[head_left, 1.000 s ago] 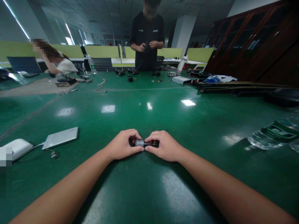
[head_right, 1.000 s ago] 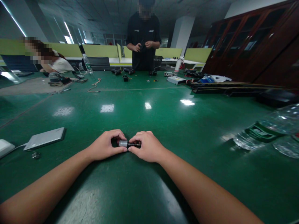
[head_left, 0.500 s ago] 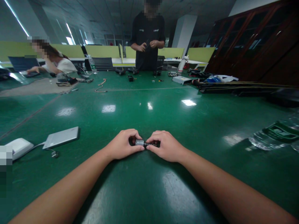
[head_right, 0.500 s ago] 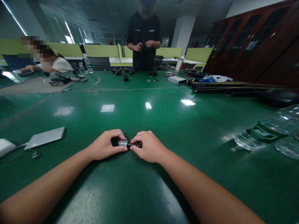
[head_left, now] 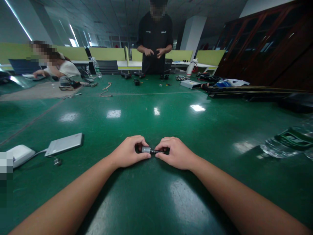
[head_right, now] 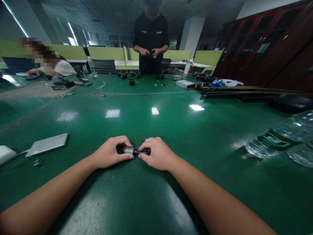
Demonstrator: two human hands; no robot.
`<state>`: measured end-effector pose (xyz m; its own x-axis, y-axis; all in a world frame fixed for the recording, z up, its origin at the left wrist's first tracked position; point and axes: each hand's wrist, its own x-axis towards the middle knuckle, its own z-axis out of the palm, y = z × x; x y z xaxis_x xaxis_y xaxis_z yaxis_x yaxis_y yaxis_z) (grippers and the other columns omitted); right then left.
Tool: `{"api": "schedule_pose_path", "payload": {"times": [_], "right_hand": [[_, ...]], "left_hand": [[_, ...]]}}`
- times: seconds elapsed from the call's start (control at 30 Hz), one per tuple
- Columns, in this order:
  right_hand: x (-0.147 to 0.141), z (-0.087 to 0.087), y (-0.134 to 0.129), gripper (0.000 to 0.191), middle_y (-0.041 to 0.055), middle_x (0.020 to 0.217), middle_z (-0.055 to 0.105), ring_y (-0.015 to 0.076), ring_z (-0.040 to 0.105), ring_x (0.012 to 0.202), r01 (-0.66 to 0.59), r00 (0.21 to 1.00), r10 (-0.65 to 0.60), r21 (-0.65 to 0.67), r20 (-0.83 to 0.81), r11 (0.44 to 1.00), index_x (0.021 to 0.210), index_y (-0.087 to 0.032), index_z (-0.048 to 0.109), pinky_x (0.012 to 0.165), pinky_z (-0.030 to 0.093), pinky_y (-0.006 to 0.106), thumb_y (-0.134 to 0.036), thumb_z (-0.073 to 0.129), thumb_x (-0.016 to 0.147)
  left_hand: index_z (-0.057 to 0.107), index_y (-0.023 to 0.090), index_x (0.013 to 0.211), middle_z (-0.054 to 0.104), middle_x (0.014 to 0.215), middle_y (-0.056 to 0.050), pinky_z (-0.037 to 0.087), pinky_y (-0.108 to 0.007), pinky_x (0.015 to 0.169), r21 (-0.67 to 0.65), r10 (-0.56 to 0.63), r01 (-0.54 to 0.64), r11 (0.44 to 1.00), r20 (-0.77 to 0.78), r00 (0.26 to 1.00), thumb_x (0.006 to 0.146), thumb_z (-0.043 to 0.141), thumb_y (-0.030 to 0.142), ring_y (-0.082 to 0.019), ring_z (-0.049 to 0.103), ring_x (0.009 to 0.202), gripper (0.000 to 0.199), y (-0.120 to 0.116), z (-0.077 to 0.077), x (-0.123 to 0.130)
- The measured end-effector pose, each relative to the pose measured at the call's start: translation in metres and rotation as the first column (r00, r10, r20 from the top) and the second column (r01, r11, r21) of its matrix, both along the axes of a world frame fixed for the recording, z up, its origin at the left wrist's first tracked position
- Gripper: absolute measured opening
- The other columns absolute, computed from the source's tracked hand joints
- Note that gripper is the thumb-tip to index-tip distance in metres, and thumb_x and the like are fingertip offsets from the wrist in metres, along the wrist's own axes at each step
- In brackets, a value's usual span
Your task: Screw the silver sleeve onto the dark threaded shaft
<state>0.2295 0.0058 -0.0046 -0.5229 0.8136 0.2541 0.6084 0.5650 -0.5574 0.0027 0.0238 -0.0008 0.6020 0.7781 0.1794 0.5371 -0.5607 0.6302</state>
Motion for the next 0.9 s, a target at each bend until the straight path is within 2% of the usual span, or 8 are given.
{"api": "schedule_pose_path", "payload": {"times": [0.3,0.6,0.8,0.9], "right_hand": [[0.008,0.001,0.002,0.008,0.0015,0.072,0.066,0.0133,0.059,0.069,-0.012,1.0,0.012,0.002,0.026,1.0,0.082,-0.018,0.076,0.067,0.043,0.026,-0.018,0.072,0.075],[0.014,0.004,0.004,0.009,0.0017,0.072,0.066,0.0133,0.059,0.067,-0.005,0.999,0.007,-0.057,0.037,0.998,0.081,-0.017,0.076,0.065,0.045,0.026,-0.017,0.072,0.073],[0.027,0.002,0.014,0.009,0.0016,0.073,0.067,0.0136,0.059,0.066,0.086,0.996,-0.083,-0.12,0.033,0.989,0.079,-0.017,0.075,0.064,0.046,0.026,-0.015,0.072,0.071],[0.03,0.002,0.016,0.008,0.0011,0.072,0.066,0.0132,0.059,0.065,0.084,0.996,-0.083,-0.15,0.008,0.985,0.078,-0.017,0.075,0.062,0.046,0.026,-0.016,0.072,0.071]], "left_hand": [[0.065,0.016,0.086,0.065,0.085,-0.002,0.043,-0.027,0.069,0.01,-0.015,0.015,1.0,0.007,1.0,0.077,0.075,0.034,-0.017,0.06,0.077,0.022,0.0,0.0,-0.002],[0.065,0.017,0.085,0.066,0.082,-0.001,0.042,-0.026,0.068,0.012,-0.019,0.019,1.0,0.011,1.0,0.077,0.076,0.036,-0.016,0.06,0.075,0.023,0.0,0.002,-0.001],[0.063,0.017,0.083,0.067,0.083,-0.002,0.043,-0.027,0.069,-0.006,0.012,-0.012,1.0,-0.005,1.0,0.077,0.075,0.038,-0.017,0.06,0.076,0.025,-0.001,0.003,-0.002],[0.063,0.017,0.083,0.067,0.083,-0.002,0.044,-0.027,0.069,-0.005,0.016,-0.016,1.0,-0.009,1.0,0.077,0.075,0.037,-0.017,0.06,0.075,0.024,-0.002,0.003,-0.001]]}}
